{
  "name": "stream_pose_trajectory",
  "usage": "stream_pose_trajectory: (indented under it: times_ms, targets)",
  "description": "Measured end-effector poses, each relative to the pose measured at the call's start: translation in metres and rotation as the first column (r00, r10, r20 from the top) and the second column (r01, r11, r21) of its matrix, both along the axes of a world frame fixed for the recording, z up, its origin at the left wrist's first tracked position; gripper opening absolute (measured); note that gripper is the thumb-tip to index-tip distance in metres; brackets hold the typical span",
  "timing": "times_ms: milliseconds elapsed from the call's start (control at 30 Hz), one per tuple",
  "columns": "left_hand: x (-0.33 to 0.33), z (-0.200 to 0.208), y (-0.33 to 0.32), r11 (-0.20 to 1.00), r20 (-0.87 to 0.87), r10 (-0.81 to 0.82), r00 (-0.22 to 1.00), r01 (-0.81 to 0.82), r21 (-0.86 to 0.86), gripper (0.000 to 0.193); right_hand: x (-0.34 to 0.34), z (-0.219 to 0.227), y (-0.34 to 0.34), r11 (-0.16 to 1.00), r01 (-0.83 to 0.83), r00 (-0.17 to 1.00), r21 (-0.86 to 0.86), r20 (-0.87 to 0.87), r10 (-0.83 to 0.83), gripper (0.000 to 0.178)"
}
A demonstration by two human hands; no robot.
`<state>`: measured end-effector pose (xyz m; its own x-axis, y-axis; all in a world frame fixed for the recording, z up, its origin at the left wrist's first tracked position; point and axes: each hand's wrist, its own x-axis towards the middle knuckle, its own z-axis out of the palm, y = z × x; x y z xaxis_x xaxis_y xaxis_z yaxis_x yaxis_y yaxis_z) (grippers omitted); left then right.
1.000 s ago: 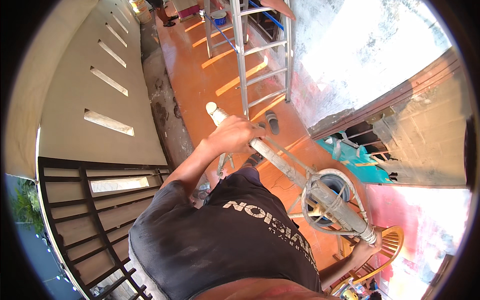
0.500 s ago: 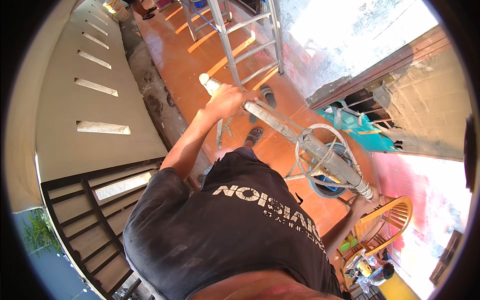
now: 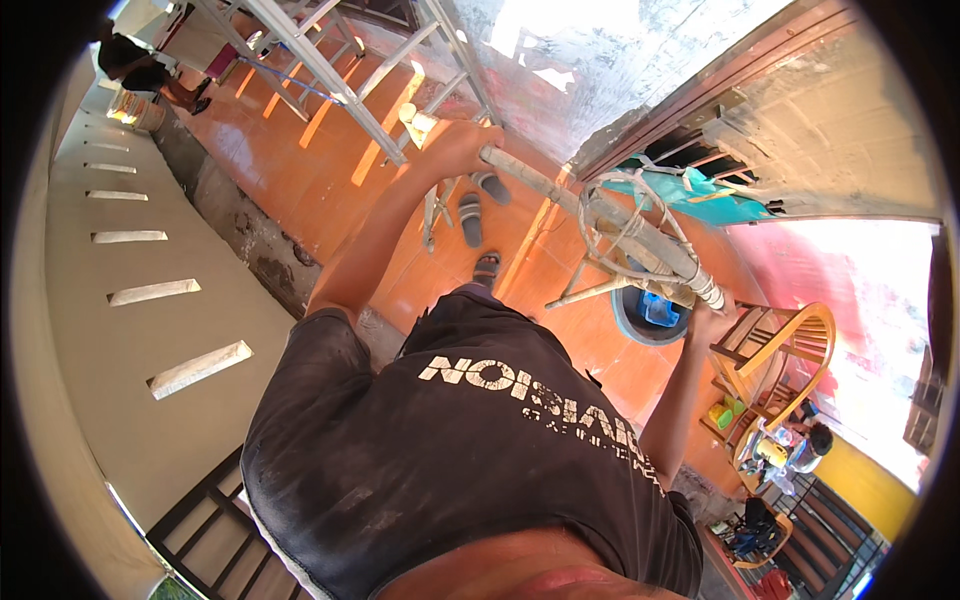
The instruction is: The person paints a white ceiling using a blue-handled brush and a bucket of paint. They repeatedly dip the brush into the bucket and apply paint to the ceiling surface. Later, they move a metal stand, pick up a bucket, and rinse the brush with water from a hose.
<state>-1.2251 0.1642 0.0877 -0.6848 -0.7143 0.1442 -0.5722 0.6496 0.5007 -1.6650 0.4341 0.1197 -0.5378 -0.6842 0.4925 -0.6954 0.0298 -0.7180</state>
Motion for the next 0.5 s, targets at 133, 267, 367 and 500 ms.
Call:
stream_pose_trajectory:
  times_ms: [133,267,367,500]
  targets:
    - [-0.025,-0.014,-0.061,0.992,0.155,0.002,0.988,0.018,-0.127,0.029,-0.014,-0.027,-0.037,0.998,0.044,0.999,0.042,0.003,-0.044,0.008]
    - [-0.048,-0.051,-0.113,0.982,0.106,-0.110,0.988,0.125,-0.139,0.032,-0.020,-0.062,-0.067,0.989,0.072,0.995,0.129,0.054,-0.079,0.013]
    - [-0.060,-0.089,-0.131,0.977,0.147,-0.121,0.982,0.144,-0.157,0.032,-0.017,-0.086,-0.081,0.959,0.095,0.988,0.267,0.089,-0.123,0.020]
    - [-0.078,-0.121,-0.158,0.981,0.163,-0.061,0.985,0.089,-0.172,0.034,-0.015,-0.091,-0.102,0.926,0.198,0.977,0.321,0.011,-0.212,0.025]
